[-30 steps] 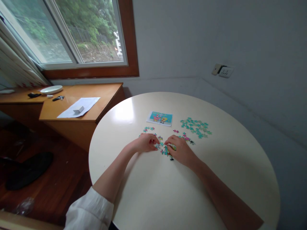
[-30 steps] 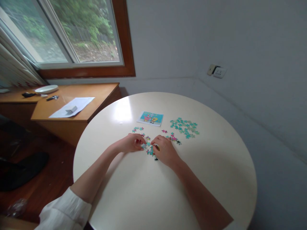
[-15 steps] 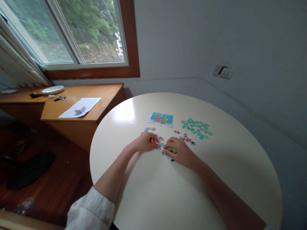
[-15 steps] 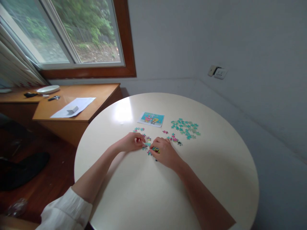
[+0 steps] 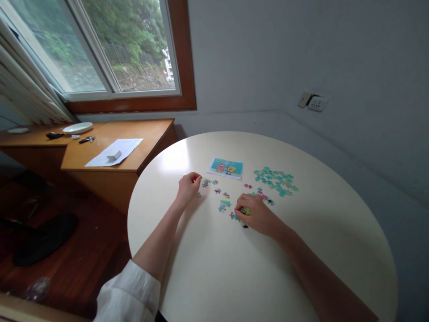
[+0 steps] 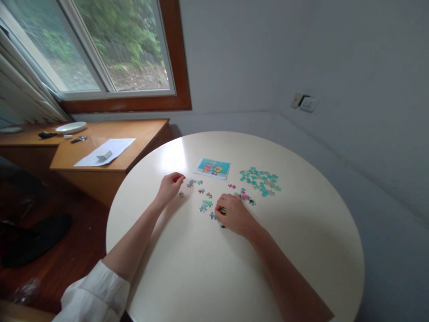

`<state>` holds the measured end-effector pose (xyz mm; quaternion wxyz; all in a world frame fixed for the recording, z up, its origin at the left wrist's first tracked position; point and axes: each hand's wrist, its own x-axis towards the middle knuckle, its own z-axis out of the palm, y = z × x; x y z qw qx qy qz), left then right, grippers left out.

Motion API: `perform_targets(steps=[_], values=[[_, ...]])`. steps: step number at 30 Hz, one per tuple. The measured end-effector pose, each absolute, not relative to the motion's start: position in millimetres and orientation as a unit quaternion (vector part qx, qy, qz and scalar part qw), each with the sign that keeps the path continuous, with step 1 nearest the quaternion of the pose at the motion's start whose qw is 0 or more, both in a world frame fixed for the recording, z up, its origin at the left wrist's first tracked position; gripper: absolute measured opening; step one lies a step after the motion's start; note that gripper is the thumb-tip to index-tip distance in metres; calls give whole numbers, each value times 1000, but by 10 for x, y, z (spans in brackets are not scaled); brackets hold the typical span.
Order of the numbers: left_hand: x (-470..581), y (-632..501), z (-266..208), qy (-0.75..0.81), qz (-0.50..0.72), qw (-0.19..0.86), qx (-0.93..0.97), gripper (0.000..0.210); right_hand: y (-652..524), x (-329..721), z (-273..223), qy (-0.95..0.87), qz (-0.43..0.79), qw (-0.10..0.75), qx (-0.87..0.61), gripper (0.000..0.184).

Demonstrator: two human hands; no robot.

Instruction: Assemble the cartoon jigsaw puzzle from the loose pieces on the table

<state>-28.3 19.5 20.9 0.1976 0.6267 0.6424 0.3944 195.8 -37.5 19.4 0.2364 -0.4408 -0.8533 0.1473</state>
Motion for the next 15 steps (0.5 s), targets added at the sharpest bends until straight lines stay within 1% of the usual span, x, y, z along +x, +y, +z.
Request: perform_targets(steps=[9,12,15], values=[[-358,254,133,674,369,187,612,23,-360,2004,169,-853,167,223,-442,14],[-300,216,133,661,346,170,644,26,-368,2003,181,-850,172,217,-448,14],[-237,180,92,632,291,147,704,30,-373,1992,193,-850,174,215,-449,14]])
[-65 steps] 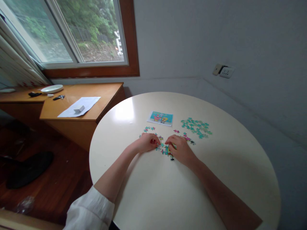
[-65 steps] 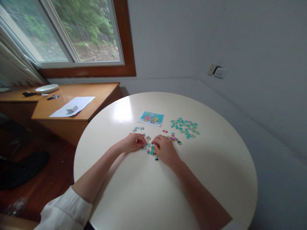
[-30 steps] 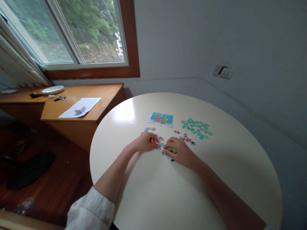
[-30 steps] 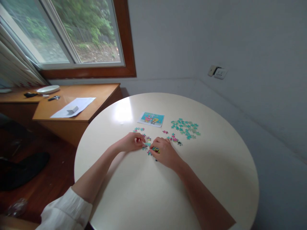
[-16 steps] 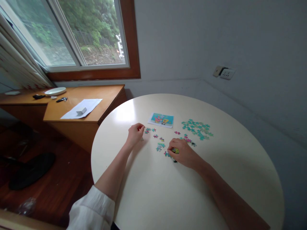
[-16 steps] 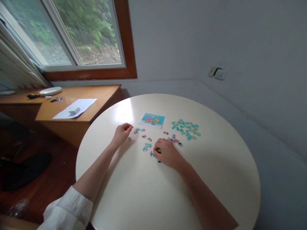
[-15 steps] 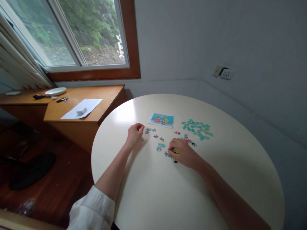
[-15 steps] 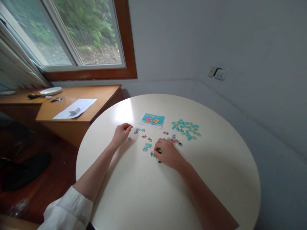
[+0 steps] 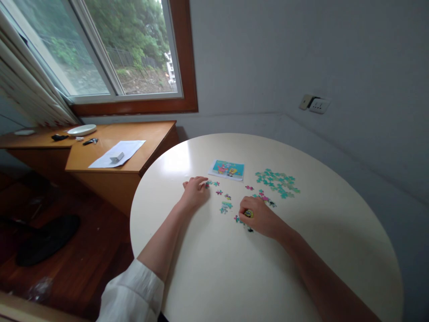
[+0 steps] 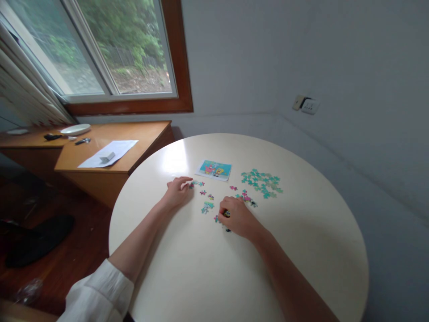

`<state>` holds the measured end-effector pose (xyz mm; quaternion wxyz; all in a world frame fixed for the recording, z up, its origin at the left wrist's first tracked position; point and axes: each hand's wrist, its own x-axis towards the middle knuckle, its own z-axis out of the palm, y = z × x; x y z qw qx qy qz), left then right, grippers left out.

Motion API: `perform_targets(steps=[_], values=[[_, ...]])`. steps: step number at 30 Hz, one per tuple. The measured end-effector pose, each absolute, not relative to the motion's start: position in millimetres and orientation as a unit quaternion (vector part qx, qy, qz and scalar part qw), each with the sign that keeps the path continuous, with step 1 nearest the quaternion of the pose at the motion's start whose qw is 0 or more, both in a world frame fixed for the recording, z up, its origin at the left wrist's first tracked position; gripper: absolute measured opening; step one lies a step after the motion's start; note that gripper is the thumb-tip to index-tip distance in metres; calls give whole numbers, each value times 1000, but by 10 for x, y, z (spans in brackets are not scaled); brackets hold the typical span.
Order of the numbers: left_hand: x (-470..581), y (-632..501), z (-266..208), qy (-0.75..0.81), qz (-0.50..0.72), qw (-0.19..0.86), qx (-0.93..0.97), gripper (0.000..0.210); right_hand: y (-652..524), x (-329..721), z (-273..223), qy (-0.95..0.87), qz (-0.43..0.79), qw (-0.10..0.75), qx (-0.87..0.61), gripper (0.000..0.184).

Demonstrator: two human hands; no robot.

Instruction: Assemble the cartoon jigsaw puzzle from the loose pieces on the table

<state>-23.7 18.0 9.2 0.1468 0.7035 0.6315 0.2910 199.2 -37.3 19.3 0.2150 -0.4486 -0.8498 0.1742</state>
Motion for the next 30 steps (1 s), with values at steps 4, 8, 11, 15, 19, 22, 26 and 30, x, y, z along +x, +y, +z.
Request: perform_targets(steps=[4,8,11,15,19,22,26,30], values=[[-206,163,18,584,217,119,773,37,-374,1984,199,-851,169,217,-448,14],[-225,173,14,576,216,117,779,34,-371,1988,190,-850,168,222,-446,14],[-278,194,64,611,246,120,743,29,-371,1992,181,-851,168,225,-444,15],[-421,211,185,674,277,129,672,20,-376,1990,187,-851,164,225,-445,14],[-536,180,324,694,212,203,657,17,-377,1986,189,-851,173,222,-444,14],[-542,146,384,676,155,239,680,23,-373,1988,181,-849,181,226,-442,14],[-511,129,390,663,117,231,702,21,-365,1995,167,-848,186,231,-438,14],[-498,131,391,659,108,222,710,18,-365,1998,163,-849,184,231,-438,14]])
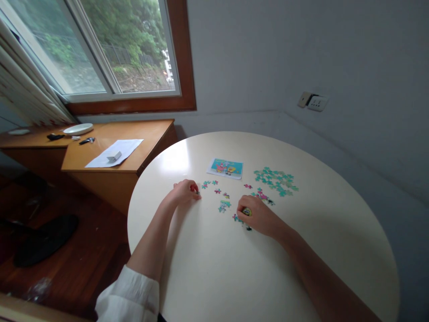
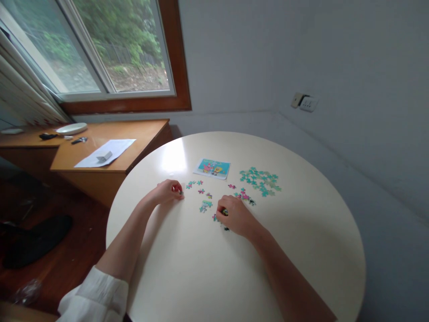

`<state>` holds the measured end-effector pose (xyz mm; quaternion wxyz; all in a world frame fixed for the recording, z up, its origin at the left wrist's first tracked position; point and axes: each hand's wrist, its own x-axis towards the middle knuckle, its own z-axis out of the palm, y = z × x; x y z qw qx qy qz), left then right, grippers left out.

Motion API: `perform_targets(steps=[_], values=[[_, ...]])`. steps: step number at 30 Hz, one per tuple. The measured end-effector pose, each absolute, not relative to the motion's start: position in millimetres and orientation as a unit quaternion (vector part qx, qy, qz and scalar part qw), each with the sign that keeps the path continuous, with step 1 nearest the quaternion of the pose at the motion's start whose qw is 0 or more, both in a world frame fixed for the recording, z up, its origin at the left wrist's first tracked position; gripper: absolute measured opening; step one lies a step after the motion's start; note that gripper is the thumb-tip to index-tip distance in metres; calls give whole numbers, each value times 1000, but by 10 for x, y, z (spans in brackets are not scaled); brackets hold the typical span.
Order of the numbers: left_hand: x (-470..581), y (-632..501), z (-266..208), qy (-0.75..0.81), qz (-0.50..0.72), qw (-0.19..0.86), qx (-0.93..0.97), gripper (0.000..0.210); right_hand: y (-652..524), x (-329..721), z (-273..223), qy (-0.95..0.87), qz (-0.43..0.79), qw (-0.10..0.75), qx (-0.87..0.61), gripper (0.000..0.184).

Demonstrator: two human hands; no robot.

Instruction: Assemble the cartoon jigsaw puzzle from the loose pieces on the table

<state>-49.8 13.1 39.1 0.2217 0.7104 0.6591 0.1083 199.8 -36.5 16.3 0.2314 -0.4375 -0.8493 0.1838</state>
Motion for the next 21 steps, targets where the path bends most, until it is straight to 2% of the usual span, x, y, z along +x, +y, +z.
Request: perform_targets(steps=[6,13,21], values=[[-481,123,415,654,116,226,712,15,-372,2002,207,-838,160,280,-440,15],[-460,141,366,650,135,218,715,15,-207,2197,137,-734,22,373,-567,14],[-474,198,229,633,223,253,697,13,-126,2423,86,-690,-21,357,-629,25]])
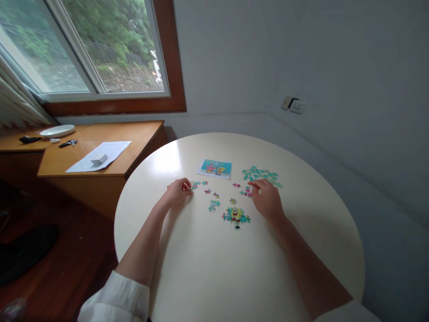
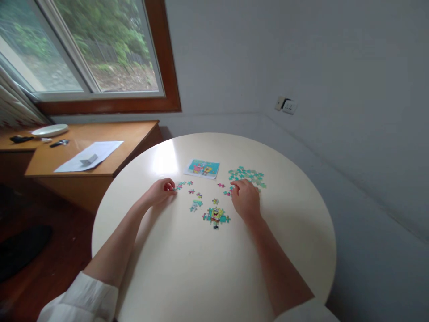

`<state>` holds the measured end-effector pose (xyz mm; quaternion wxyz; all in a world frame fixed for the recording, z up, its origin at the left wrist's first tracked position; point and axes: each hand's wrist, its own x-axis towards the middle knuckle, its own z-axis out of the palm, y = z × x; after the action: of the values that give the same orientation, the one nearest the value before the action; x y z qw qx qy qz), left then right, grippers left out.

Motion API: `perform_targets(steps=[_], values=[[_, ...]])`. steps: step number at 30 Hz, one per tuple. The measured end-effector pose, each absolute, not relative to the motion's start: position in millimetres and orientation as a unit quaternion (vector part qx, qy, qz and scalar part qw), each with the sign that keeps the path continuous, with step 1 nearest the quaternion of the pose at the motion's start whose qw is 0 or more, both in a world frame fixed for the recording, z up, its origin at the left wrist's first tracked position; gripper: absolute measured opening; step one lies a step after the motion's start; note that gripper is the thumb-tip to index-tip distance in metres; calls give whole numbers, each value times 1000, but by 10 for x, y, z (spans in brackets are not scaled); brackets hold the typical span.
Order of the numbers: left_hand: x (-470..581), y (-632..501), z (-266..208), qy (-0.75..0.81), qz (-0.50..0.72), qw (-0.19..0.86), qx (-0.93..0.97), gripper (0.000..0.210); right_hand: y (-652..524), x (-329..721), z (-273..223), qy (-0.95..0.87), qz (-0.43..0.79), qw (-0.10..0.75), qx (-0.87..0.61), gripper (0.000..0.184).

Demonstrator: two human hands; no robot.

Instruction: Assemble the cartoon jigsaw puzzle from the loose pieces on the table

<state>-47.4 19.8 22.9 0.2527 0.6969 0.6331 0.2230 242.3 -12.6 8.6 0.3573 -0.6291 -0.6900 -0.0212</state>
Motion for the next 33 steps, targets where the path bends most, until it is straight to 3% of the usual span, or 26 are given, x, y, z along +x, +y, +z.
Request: perform_targets(steps=[5,11,18,23,25,33], values=[[-495,223,162,628,272,284,672,12,-61,2662,51,-651,-50,370,-661,30],[-489,225,151,615,304,332,647,10,-39,2782,39,-644,1,373,-668,27],[-492,232,133,616,308,337,642,11,-60,2808,104,-673,96,289,-674,19],[-508,247,98,629,302,313,644,12,-97,2697,131,-710,118,226,-657,32],[-512,254,86,628,305,313,644,13,-108,2653,134,-715,116,204,-658,29],[-520,270,72,629,310,313,640,14,-94,2614,99,-722,125,185,-655,18]])
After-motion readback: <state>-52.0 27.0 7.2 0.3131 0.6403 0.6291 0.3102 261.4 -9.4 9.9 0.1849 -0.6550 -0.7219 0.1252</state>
